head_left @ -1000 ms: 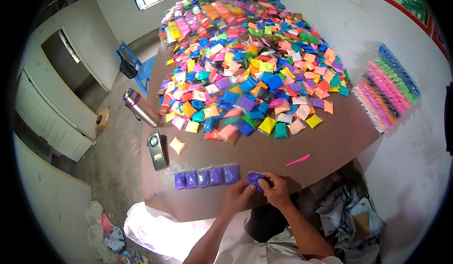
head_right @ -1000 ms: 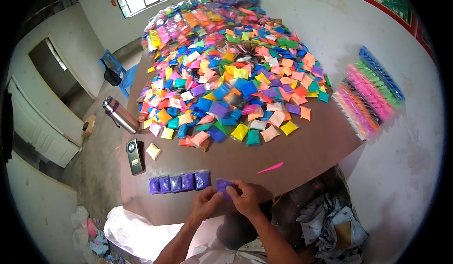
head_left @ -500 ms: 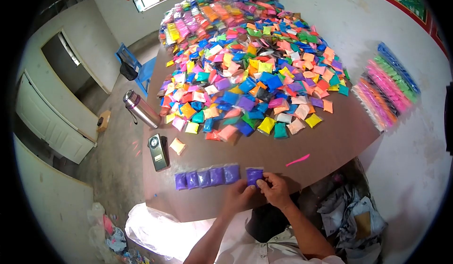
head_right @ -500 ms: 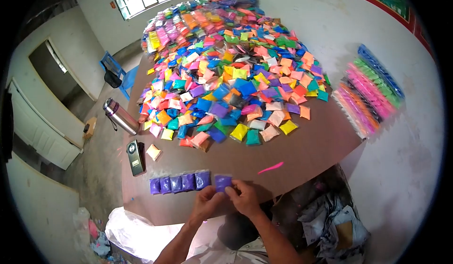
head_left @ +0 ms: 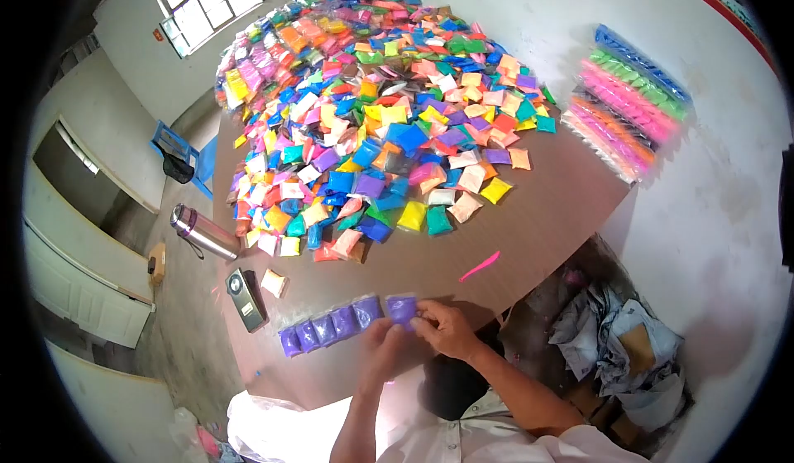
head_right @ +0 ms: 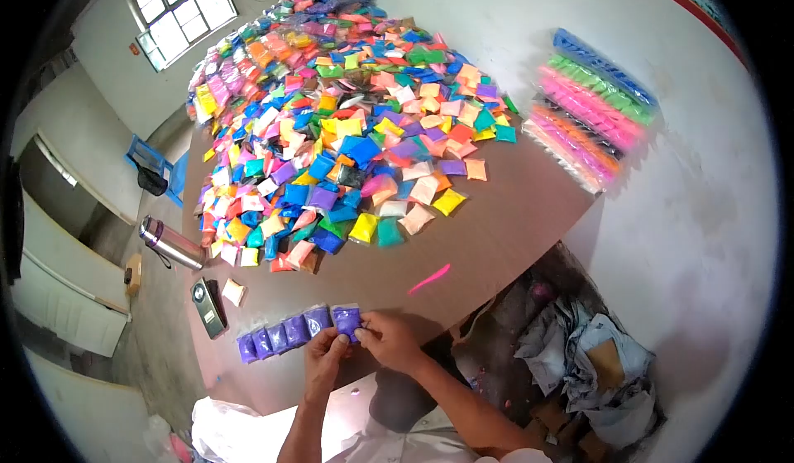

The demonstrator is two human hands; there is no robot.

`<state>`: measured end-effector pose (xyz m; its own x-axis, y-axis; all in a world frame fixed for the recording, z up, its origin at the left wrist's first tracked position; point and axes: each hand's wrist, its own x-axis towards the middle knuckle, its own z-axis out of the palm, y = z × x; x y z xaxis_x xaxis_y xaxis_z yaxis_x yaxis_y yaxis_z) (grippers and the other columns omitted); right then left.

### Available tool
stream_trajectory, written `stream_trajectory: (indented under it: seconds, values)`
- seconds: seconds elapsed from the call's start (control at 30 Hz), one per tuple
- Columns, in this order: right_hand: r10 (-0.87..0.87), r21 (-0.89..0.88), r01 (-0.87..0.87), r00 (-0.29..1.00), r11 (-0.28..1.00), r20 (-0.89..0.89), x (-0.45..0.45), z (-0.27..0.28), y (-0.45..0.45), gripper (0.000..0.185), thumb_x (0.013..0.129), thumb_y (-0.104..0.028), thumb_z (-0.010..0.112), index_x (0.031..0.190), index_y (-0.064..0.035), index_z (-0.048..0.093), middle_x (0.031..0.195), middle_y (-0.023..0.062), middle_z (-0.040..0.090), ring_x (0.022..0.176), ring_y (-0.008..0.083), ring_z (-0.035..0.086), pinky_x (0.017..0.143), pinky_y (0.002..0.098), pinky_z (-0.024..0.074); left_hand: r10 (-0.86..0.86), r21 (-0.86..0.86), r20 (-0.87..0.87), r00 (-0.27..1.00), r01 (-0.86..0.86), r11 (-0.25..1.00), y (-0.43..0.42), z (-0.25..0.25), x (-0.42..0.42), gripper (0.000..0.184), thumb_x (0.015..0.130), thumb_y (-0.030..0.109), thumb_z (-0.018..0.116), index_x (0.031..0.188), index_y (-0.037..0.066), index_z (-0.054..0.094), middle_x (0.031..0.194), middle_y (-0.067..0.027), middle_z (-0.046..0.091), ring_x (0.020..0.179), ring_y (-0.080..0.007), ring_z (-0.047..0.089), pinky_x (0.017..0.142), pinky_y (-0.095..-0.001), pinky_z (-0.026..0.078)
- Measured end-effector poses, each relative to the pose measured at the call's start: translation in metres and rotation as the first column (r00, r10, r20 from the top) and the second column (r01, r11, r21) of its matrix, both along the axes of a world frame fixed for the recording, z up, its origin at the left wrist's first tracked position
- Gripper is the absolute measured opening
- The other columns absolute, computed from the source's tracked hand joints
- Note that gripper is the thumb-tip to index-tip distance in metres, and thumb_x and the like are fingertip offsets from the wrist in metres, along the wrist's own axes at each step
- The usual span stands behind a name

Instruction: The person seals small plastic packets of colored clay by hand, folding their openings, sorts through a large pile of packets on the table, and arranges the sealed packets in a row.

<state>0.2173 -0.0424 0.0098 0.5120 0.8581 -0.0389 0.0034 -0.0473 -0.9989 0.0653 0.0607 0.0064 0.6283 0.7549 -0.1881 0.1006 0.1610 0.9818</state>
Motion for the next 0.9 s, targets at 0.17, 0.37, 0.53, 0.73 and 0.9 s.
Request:
stream_trajectory:
  seconds: [0.17, 0.37, 0.53, 0.73, 0.9]
  values:
    - [-0.057, 0.070, 0.040, 0.967, 0.997, 0.247, -0.001, -0.003, 0.004, 0.029, 0.096, -0.019, 0.070, 0.116, 0.0008, 0.066, 0.087, 0.0129, 0.072, 0.078, 0.0191, 0.070, 0.071, 0.0336, 0.0541, 0.019, 0.049, -0.023, 1.000, -0.017, 0.999, 0.002, -0.011, -0.004, 0.017, 0.100, 0.015, 0.068, 0.110, 0.001, 0.070, 0.091, -0.0012, 0.071, 0.075, -0.0073, 0.063, 0.070, -0.0229, 0.052]
    - [-0.009, 0.062, 0.005, 0.998, 0.998, 0.067, 0.004, -0.006, 0.000, 0.030, 0.095, -0.025, 0.070, 0.111, 0.0000, 0.068, 0.087, 0.0167, 0.071, 0.076, 0.0266, 0.070, 0.070, 0.0379, 0.0538, 0.001, 0.071, -0.088, 0.996, 0.005, 0.997, -0.003, 0.012, 0.005, 0.014, 0.099, 0.013, 0.069, 0.108, 0.002, 0.071, 0.090, 0.0003, 0.070, 0.077, -0.0060, 0.060, 0.070, -0.0216, 0.048]
    - [-0.075, 0.184, 0.025, 0.959, 0.983, 0.273, 0.004, -0.002, 0.002, 0.027, 0.094, -0.024, 0.070, 0.104, 0.0007, 0.067, 0.085, 0.0183, 0.069, 0.074, 0.0309, 0.068, 0.069, 0.0400, 0.0524, -0.034, 0.069, -0.085, 0.996, 0.040, 0.997, 0.003, 0.001, 0.002, 0.012, 0.098, 0.013, 0.071, 0.103, 0.002, 0.071, 0.087, 0.0017, 0.067, 0.077, -0.0057, 0.057, 0.071, -0.0215, 0.045]
    - [-0.021, 0.163, 0.004, 0.994, 0.987, 0.103, 0.006, -0.010, 0.002, 0.024, 0.094, -0.023, 0.068, 0.100, 0.0001, 0.065, 0.088, 0.0212, 0.068, 0.078, 0.0354, 0.066, 0.071, 0.0418, 0.0512, -0.058, 0.055, -0.117, 0.991, 0.064, 0.996, -0.007, 0.016, 0.008, 0.011, 0.099, 0.014, 0.070, 0.101, 0.002, 0.071, 0.089, 0.0009, 0.069, 0.079, -0.0061, 0.059, 0.072, -0.0226, 0.046]
    - [-0.016, 0.176, -0.004, 0.994, 0.984, 0.109, 0.007, -0.011, 0.001, 0.023, 0.094, -0.022, 0.068, 0.100, -0.0001, 0.065, 0.088, 0.0224, 0.067, 0.078, 0.0367, 0.066, 0.071, 0.0426, 0.0508, 0.012, 0.056, -0.110, 0.994, -0.006, 0.998, -0.006, 0.009, 0.007, 0.013, 0.101, 0.016, 0.067, 0.098, 0.004, 0.071, 0.087, 0.0022, 0.067, 0.077, -0.0050, 0.056, 0.071, -0.0220, 0.045]
